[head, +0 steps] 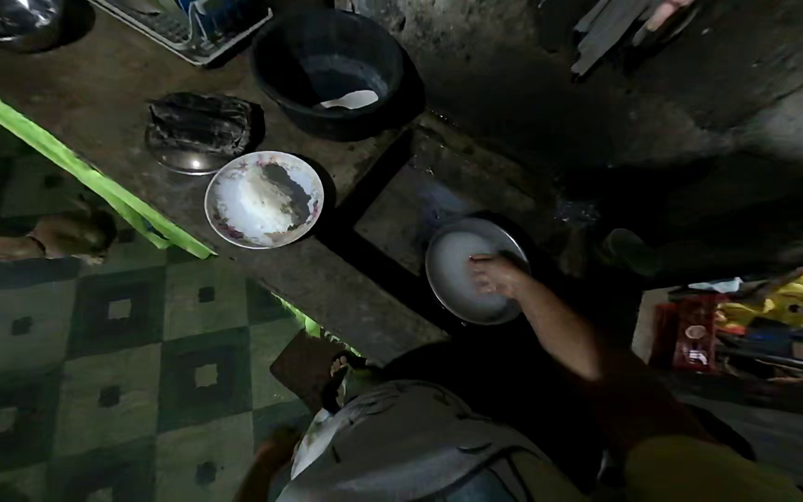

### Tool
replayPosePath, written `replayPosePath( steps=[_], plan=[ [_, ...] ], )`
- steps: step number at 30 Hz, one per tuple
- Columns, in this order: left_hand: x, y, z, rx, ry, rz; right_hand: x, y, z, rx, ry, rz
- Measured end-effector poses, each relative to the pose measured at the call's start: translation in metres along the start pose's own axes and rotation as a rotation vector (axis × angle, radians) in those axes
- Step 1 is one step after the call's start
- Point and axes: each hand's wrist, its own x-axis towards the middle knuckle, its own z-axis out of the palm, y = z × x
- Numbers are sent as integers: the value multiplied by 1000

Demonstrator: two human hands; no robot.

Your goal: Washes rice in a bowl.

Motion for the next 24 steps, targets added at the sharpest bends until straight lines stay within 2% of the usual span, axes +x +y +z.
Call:
replayPosePath(
  steps=[2,5,7,9,13,18,21,24],
  plan=[
    [-4,2,-2,-71,28,-3,3,-2,2,-99,121,-40],
    [-10,14,-6,-58,33,32,16,1,-6,-538,246,-241],
    [2,13,-4,-7,32,70,18,2,-6,-861,180,-281],
    [-10,27,-8,-32,33,61,10,2,1,-1081,65,-196],
    [-11,38,-8,-40,29,39,-22,2,14,-1308,-185,-35],
    [18,22,-3,40,-6,56,-56,-9,18,-1554,-487,48],
    [18,19,-4,61,-8,42,-55,-9,17,-1684,-440,64],
    [21,14,-4,43,11,21,-45,-5,19,-1707,-267,-118]
  ],
)
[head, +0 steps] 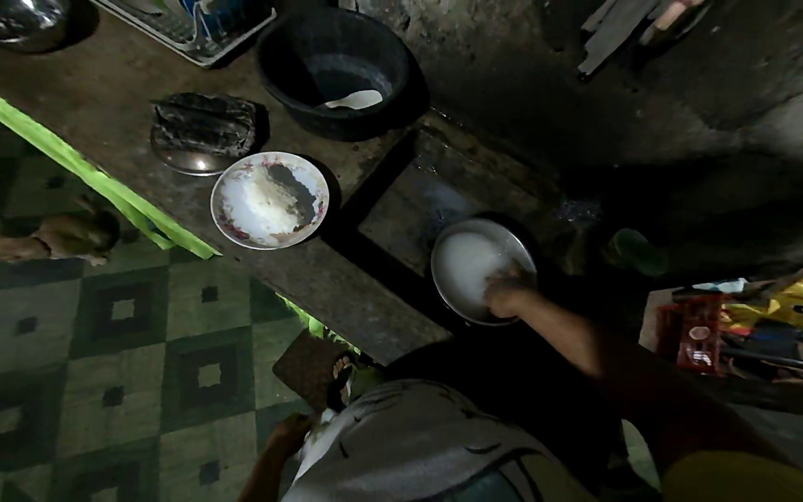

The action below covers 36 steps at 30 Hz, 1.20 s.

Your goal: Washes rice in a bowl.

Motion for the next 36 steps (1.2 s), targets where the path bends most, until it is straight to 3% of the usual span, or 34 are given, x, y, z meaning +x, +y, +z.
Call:
replayPosePath(
  steps=[3,10,14,19,23,26,30,32,36],
  plan=[
    [2,-8,2,-59,13,5,17,-9,-7,-24,141,-156],
    [-3,-6,2,-72,17,-8,33,-43,-38,15,160,-317],
    [1,-9,6,-40,24,-6,50,-21,-46,358,283,-292],
    [-5,-5,1,-9,15,4,78,24,-22,796,496,-189],
    [2,-6,5,-19,12,-2,51,3,-7,975,379,-163],
    [7,-9,9,1,1,9,9,-24,-10,1103,194,-138],
    [9,-7,8,42,2,57,-10,-31,2,1185,27,-252],
    [-3,3,2,33,3,54,-13,-19,6,1152,-55,-311],
    [-13,11,-5,11,9,34,-16,17,2,827,-152,-173]
  ],
)
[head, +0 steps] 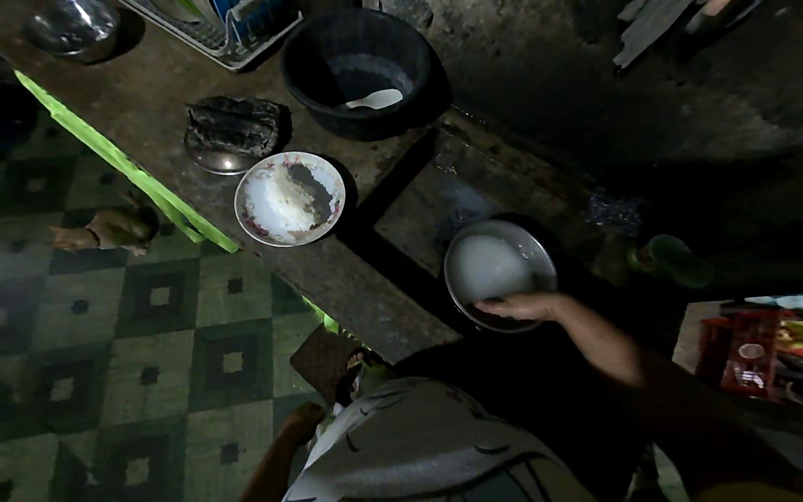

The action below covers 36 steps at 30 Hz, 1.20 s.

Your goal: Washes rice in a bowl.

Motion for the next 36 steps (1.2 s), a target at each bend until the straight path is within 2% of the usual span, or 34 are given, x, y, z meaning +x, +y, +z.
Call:
replayPosePath(
  steps=[5,8,10,14,19,24,32,36],
  plan=[
    [5,-7,3,37,-13,-31,9,24,-26,-722,-31,-17],
    [6,-8,7,47,-15,-42,23,32,-27,-903,110,-74],
    [3,-5,9,16,-11,-26,32,29,-26,-878,158,-148],
    [11,-15,16,-47,11,-14,46,2,-9,-797,135,-293],
    [3,-9,9,9,-9,-45,59,-31,1,-822,159,-300],
    [-11,1,2,16,-13,-64,70,-49,-9,-696,214,-290],
    [1,-1,4,59,-16,-23,97,-7,-37,-325,557,-380],
    [4,3,6,84,-30,-2,79,3,-33,-188,544,-412]
  ],
)
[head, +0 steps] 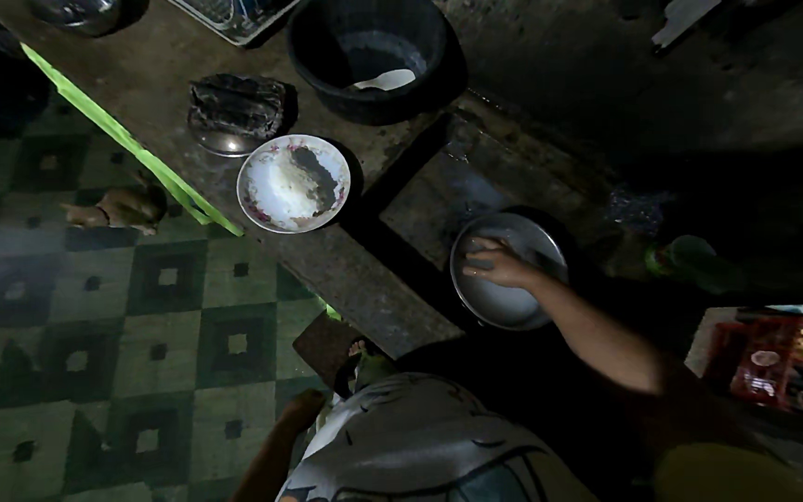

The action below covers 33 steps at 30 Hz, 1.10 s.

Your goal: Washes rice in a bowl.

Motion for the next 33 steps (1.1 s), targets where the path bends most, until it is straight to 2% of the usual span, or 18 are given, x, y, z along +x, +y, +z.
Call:
replayPosePath(
  steps=[4,7,10,16,23,27,33],
  plan=[
    [-2,5,0,-17,2,-16,-30,-34,-32,144,41,32],
    [2,2,2,-50,2,-5,-44,-51,-52,240,34,274],
    [8,-3,6,-56,-5,20,-46,-49,-52,362,-14,467],
    [5,-7,6,-101,13,20,-33,-29,-33,548,-81,644],
    [-2,-16,8,-113,5,8,-28,-19,-21,628,-66,713],
    [-2,-22,14,-185,20,-4,-26,-18,-16,614,-58,734],
    [0,-21,13,-149,8,-13,-25,-19,-14,593,-51,739]
  ],
)
